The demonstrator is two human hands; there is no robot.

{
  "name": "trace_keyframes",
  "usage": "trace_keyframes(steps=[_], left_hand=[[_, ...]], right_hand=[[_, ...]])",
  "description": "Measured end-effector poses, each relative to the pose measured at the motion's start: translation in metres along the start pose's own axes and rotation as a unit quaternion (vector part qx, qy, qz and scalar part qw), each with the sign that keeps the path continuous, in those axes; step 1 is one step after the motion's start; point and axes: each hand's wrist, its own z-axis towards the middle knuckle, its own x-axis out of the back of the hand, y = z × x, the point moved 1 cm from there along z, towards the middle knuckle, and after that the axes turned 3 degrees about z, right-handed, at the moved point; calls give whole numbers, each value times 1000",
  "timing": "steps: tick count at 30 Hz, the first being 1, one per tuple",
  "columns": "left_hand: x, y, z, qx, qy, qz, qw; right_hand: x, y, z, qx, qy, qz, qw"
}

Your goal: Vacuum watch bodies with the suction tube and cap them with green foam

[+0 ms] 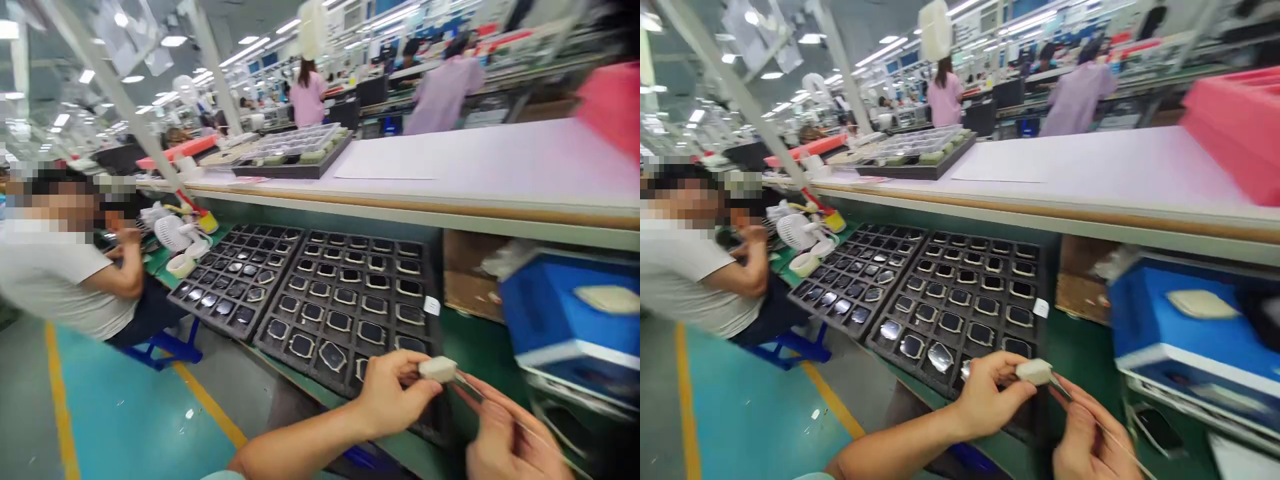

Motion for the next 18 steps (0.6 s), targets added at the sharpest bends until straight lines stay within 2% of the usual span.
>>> trace_keyframes(steps=[2, 6, 11, 18], left_hand=[[1, 7, 3, -17, -5, 21, 1000], [4, 14, 17, -32, -20, 36, 999], [5, 11, 31, -29, -14, 33, 999], [3, 10, 35, -28, 0, 55, 998]], right_hand=[[-4, 0, 1, 20, 23, -9, 1000], [-16, -7, 15, 62, 4, 30, 998], [-23, -12, 31, 80, -9, 94, 992], [-22, -9, 33, 86, -22, 124, 988]])
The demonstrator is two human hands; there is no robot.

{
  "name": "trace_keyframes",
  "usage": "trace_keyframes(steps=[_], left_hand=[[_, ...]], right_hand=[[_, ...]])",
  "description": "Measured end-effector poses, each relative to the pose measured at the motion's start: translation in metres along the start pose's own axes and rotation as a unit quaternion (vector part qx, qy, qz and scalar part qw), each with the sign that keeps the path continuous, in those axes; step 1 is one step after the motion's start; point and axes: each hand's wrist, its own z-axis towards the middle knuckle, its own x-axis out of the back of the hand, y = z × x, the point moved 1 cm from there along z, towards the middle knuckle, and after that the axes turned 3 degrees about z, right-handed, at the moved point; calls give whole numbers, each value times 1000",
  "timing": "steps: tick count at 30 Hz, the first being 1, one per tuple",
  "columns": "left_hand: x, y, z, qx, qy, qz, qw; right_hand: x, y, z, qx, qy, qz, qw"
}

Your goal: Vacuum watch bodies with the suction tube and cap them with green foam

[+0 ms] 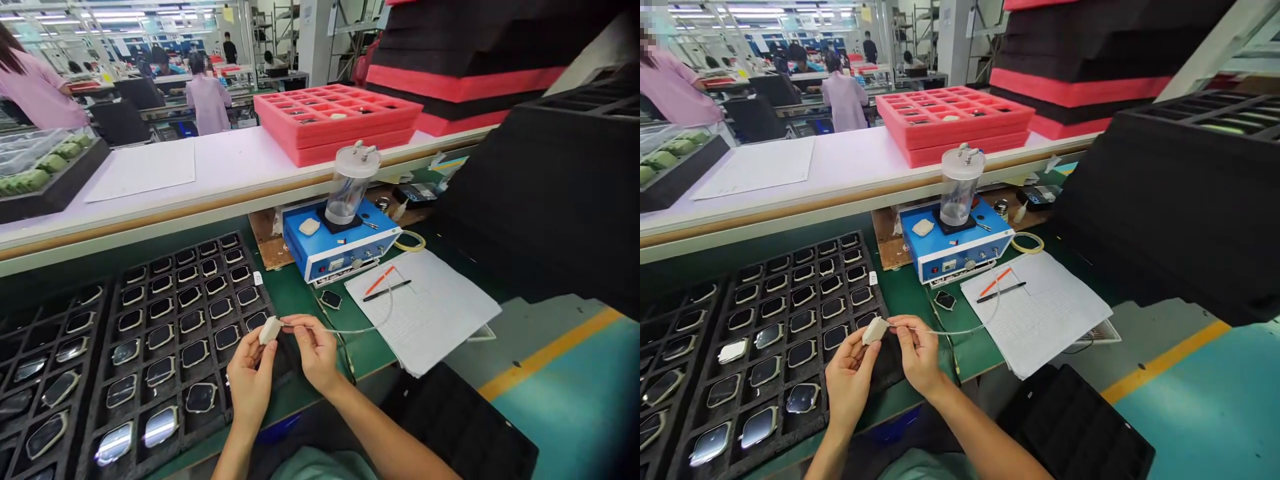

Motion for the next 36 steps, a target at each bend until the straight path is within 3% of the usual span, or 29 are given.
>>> trace_keyframes(steps=[36], left_hand=[[-1, 4, 0, -11, -2, 5, 1000]], right_hand=[[0, -4, 2, -14, 5, -14, 1000]])
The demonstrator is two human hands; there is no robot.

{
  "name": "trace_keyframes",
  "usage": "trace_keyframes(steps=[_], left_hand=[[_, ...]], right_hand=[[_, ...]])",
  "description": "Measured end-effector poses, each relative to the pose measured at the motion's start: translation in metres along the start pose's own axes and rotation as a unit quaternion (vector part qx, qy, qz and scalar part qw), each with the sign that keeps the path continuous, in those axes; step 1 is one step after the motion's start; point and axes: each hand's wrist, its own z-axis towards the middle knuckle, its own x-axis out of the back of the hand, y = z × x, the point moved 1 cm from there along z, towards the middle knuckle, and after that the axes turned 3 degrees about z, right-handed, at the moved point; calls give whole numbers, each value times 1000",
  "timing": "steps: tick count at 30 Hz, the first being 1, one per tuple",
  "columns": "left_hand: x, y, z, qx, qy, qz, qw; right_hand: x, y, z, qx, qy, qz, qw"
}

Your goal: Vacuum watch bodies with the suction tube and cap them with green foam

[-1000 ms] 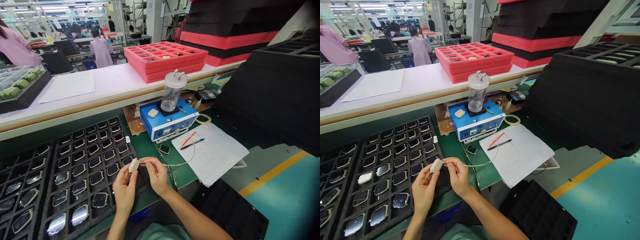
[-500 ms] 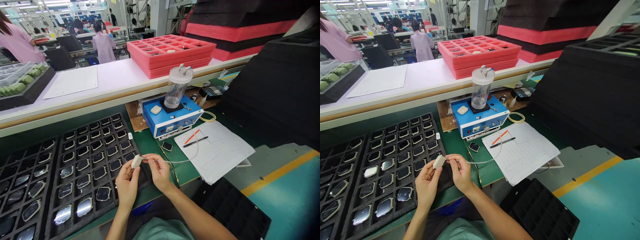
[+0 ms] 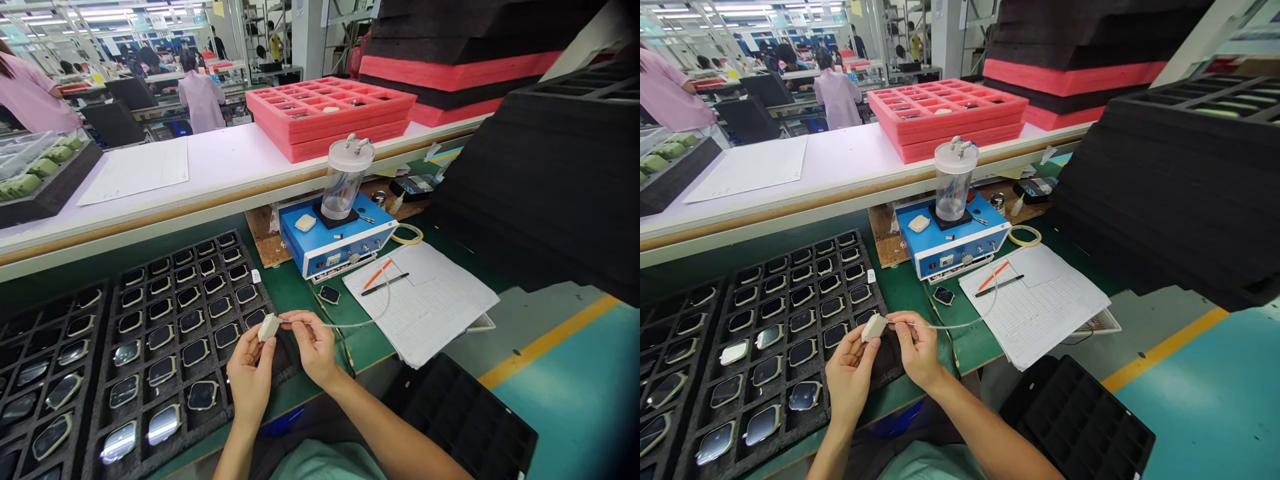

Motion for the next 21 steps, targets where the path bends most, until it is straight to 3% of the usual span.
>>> trace_keyframes(steps=[14, 18, 21], left_hand=[[-1, 4, -9, -11, -5, 14, 1000], [11, 14, -24, -84, -18, 193, 977], [19, 16, -37, -164, -38, 366, 915]], right_hand=[[5, 0, -8, -10, 9, 7, 1000], [9, -2, -11, -13, 46, -10, 999], [10, -3, -13, -20, 64, -15, 998]])
